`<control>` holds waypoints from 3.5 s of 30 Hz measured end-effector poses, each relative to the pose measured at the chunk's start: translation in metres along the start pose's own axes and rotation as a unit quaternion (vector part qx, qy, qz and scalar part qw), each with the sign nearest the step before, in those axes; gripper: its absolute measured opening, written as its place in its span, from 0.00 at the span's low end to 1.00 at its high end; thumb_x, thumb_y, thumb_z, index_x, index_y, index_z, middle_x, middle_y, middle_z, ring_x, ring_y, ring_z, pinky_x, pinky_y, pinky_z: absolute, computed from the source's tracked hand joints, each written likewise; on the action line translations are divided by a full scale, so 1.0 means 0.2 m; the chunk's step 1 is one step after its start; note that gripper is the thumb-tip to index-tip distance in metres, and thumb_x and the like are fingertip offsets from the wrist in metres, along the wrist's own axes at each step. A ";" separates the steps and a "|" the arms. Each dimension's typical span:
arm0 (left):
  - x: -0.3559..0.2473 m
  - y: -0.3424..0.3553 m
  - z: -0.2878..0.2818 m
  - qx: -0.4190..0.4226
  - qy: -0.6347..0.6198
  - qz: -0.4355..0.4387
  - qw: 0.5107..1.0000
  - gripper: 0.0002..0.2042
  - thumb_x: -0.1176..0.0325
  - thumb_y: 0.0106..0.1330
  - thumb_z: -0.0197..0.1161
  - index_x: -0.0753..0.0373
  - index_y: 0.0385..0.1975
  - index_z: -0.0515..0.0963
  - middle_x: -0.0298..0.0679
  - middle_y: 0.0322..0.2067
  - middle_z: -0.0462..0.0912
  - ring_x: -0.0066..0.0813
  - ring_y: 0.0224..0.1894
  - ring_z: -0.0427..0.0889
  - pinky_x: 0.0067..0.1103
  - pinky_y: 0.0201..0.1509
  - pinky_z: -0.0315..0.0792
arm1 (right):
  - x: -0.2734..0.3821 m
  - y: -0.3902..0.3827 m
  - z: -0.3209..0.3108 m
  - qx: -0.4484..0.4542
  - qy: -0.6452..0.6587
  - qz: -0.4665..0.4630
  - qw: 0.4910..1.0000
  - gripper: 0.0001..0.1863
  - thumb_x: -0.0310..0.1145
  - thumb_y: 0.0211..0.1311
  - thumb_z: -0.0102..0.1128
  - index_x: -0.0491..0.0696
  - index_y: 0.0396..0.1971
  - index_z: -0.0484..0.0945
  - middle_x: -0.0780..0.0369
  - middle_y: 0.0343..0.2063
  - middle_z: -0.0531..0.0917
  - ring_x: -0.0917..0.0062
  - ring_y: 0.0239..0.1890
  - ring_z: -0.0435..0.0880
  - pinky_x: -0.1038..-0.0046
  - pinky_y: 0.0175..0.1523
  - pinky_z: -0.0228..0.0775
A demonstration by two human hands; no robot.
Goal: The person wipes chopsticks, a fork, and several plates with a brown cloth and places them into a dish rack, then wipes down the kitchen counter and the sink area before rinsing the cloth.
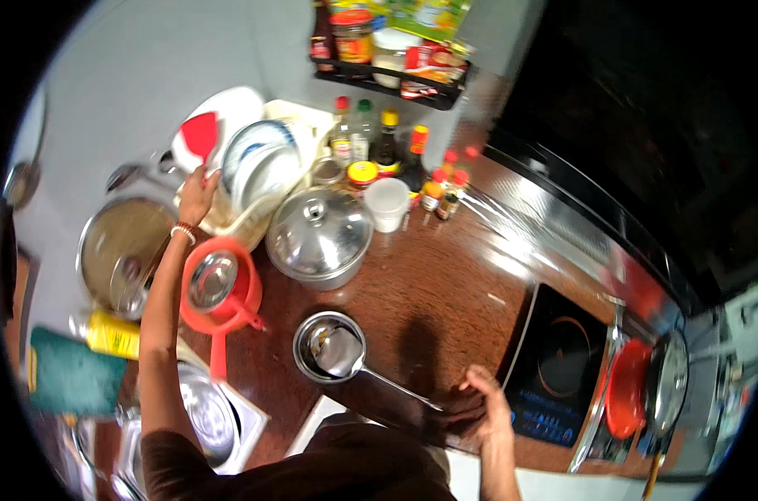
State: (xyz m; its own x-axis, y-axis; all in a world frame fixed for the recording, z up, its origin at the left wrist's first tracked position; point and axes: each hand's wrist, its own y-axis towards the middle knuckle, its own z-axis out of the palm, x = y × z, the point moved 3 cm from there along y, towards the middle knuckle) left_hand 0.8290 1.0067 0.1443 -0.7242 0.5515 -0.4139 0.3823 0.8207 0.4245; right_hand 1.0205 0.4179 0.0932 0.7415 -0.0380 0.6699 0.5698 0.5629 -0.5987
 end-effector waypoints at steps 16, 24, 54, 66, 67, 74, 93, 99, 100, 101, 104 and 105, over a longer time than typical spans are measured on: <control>-0.41 -2.99 -0.82 0.342 -0.400 -0.390 0.756 0.21 0.55 0.66 0.52 0.65 0.50 0.68 0.38 0.37 0.77 0.25 0.31 0.81 0.19 0.30 0.76 | -0.82 -0.26 -0.37 0.152 -0.139 0.398 0.894 0.05 0.34 0.55 0.58 0.50 0.29 0.75 0.65 0.23 0.78 0.73 0.29 0.78 0.71 0.36 0.72; -0.39 -3.99 -0.75 0.044 -0.451 -0.567 0.687 0.20 0.54 0.67 0.49 0.64 0.50 0.68 0.38 0.35 0.77 0.24 0.30 0.80 0.18 0.30 0.76 | -1.01 -0.63 -0.04 0.343 -0.057 0.404 0.846 0.15 0.47 0.64 0.42 0.55 0.39 0.73 0.60 0.40 0.77 0.61 0.43 0.75 0.54 0.46 0.69; 2.70 -5.49 -2.75 0.064 0.550 -0.484 0.678 0.03 0.73 0.57 0.52 0.61 0.25 0.73 0.39 0.28 0.73 0.33 0.31 0.78 0.24 0.27 0.76 | -2.84 -1.67 0.36 0.238 -0.335 0.442 0.797 0.29 0.38 0.59 0.47 0.38 0.59 0.59 0.51 0.58 0.66 0.61 0.59 0.66 0.62 0.63 0.56; 2.27 -5.31 -2.79 0.021 0.502 -0.425 0.753 0.04 0.71 0.54 0.54 0.62 0.27 0.68 0.41 0.29 0.71 0.38 0.31 0.76 0.31 0.29 0.74 | -2.93 -1.71 0.54 0.271 -0.275 0.515 0.765 0.23 0.35 0.55 0.55 0.41 0.51 0.70 0.55 0.50 0.75 0.64 0.52 0.74 0.64 0.57 0.64; 2.18 -5.25 -2.78 0.003 0.499 -0.402 0.768 0.05 0.71 0.52 0.55 0.62 0.26 0.67 0.41 0.28 0.70 0.37 0.31 0.76 0.31 0.30 0.73 | -2.94 -1.67 0.54 0.278 -0.279 0.514 0.762 0.23 0.35 0.55 0.55 0.41 0.50 0.70 0.55 0.49 0.76 0.64 0.51 0.75 0.64 0.55 0.66; 1.57 -4.90 -2.71 -0.005 0.426 -0.355 0.832 0.08 0.72 0.48 0.58 0.63 0.25 0.65 0.41 0.25 0.68 0.38 0.31 0.73 0.30 0.32 0.70 | -2.86 -1.51 0.60 0.325 -0.304 0.492 0.748 0.21 0.36 0.54 0.56 0.43 0.48 0.72 0.55 0.42 0.80 0.67 0.41 0.80 0.69 0.42 0.73; 1.42 -4.12 -2.10 -0.229 -0.432 -0.440 0.753 0.03 0.70 0.60 0.55 0.60 0.29 0.74 0.25 0.24 0.73 0.10 0.25 0.68 0.11 0.27 0.63 | -2.61 -1.47 1.12 0.536 -0.133 0.346 0.758 0.24 0.38 0.58 0.57 0.41 0.50 0.67 0.59 0.48 0.74 0.70 0.50 0.73 0.64 0.57 0.65; 1.24 -3.98 -2.02 -0.247 -0.493 -0.345 0.760 0.06 0.74 0.61 0.51 0.66 0.34 0.74 0.29 0.29 0.75 0.14 0.31 0.69 0.13 0.33 0.64 | -2.85 -1.94 1.51 0.737 -0.305 -0.147 0.584 0.09 0.30 0.55 0.56 0.49 0.37 0.77 0.65 0.35 0.78 0.73 0.45 0.72 0.71 0.53 0.58; 1.17 -3.97 -2.05 -0.258 -0.459 -0.289 0.799 0.11 0.75 0.62 0.48 0.68 0.42 0.73 0.33 0.37 0.77 0.18 0.39 0.72 0.15 0.41 0.67 | -2.93 -2.01 1.53 0.708 -0.317 -0.386 0.500 0.12 0.33 0.53 0.58 0.51 0.39 0.77 0.66 0.41 0.75 0.69 0.52 0.66 0.59 0.57 0.51; 1.15 -3.96 -2.04 -0.303 -0.504 -0.326 0.740 0.13 0.76 0.62 0.47 0.69 0.45 0.72 0.34 0.39 0.76 0.20 0.42 0.72 0.15 0.45 0.67 | -2.97 -2.06 1.54 0.673 -0.343 -0.469 0.458 0.16 0.37 0.53 0.57 0.53 0.44 0.74 0.67 0.49 0.71 0.70 0.56 0.63 0.51 0.58 0.47; 1.07 -3.96 -2.10 -0.318 -0.533 -0.328 0.712 0.11 0.77 0.61 0.50 0.68 0.42 0.72 0.32 0.36 0.76 0.17 0.39 0.71 0.15 0.39 0.67 | -2.97 -2.10 1.58 0.640 -0.373 -0.541 0.399 0.20 0.38 0.54 0.55 0.54 0.49 0.71 0.65 0.54 0.67 0.69 0.59 0.60 0.48 0.60 0.45; 1.11 -3.99 -2.09 -0.310 -0.521 -0.323 0.727 0.09 0.77 0.61 0.51 0.67 0.40 0.73 0.31 0.35 0.76 0.15 0.36 0.71 0.14 0.37 0.66 | -2.96 -2.08 1.63 0.639 -0.365 -0.555 0.388 0.21 0.37 0.54 0.55 0.54 0.50 0.71 0.64 0.55 0.67 0.69 0.59 0.60 0.48 0.61 0.44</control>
State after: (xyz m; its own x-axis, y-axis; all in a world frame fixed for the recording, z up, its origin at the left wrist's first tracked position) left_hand 0.1236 0.4119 0.0505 0.3137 0.1588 -0.9361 -0.4103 0.9118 0.0172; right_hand 0.2292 0.4747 0.0895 -0.2731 -0.8610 0.4290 -0.5926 0.5019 0.6301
